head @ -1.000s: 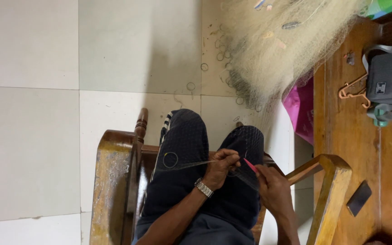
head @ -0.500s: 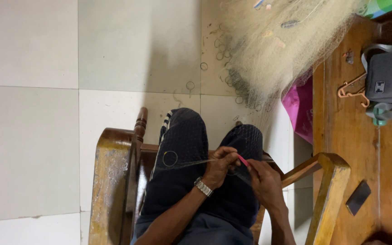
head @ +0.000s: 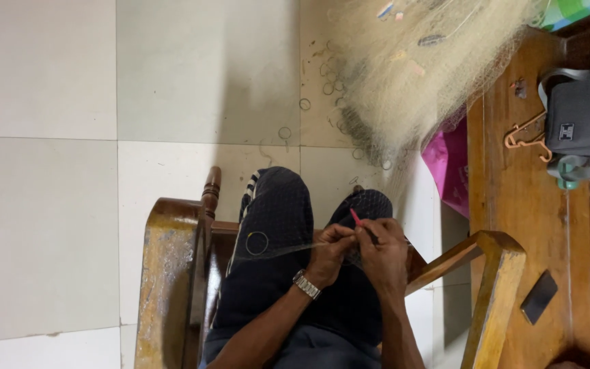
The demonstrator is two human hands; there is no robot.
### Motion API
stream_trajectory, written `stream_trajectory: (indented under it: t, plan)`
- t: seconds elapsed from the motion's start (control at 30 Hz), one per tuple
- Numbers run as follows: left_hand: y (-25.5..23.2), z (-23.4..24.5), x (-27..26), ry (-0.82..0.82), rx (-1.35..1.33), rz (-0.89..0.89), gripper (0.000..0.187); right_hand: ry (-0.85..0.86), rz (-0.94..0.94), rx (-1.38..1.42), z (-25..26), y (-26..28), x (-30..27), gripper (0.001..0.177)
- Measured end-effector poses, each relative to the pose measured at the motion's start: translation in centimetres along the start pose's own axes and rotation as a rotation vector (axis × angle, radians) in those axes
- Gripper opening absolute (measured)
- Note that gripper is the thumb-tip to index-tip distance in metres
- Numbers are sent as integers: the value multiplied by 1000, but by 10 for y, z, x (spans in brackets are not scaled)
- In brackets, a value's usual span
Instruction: Repairing a fishing net using a netting needle and scissors while sitting in a chair
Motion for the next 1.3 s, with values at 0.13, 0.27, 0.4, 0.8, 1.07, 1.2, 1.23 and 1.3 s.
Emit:
stream_trajectory:
  t: [0.13,0.27,0.4,0.8,1.07,1.2,1.23,1.3]
  plan:
    - [6,1,-2,27,31,-11,9,-117,140,143,23,21,14,8]
    - [-1,-1,-8,-6,48,6,10,-40,70,454,41,31,59,12]
    - [-8,-4,-16,-39,55,15,9,2,39,715,42,13,91,12]
    - [-3,3,-24,-66,47,97,10,-45,51,905,61,34,125,12]
    - [-10,-5,-24,-16,46,95,11,24,151,785,48,64,133,16]
    - [-10,-8,-20,-9,132,107,11,78,205,707,32,86,126,17]
    - [-9,-3,-19,-39,175,94,11,71,174,739,28,93,122,16]
    - [-8,0,-17,-59,225,85,11,52,145,773,8,96,118,15]
Point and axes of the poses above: each hand's wrist, its own x-axis towards the middle knuckle, its own z-axis out of the back of the hand, y = z × x, the point moved 10 cm from there along x, towards the middle knuckle, and after that the axes turned 9 degrees about y, right-handed, at the moved point
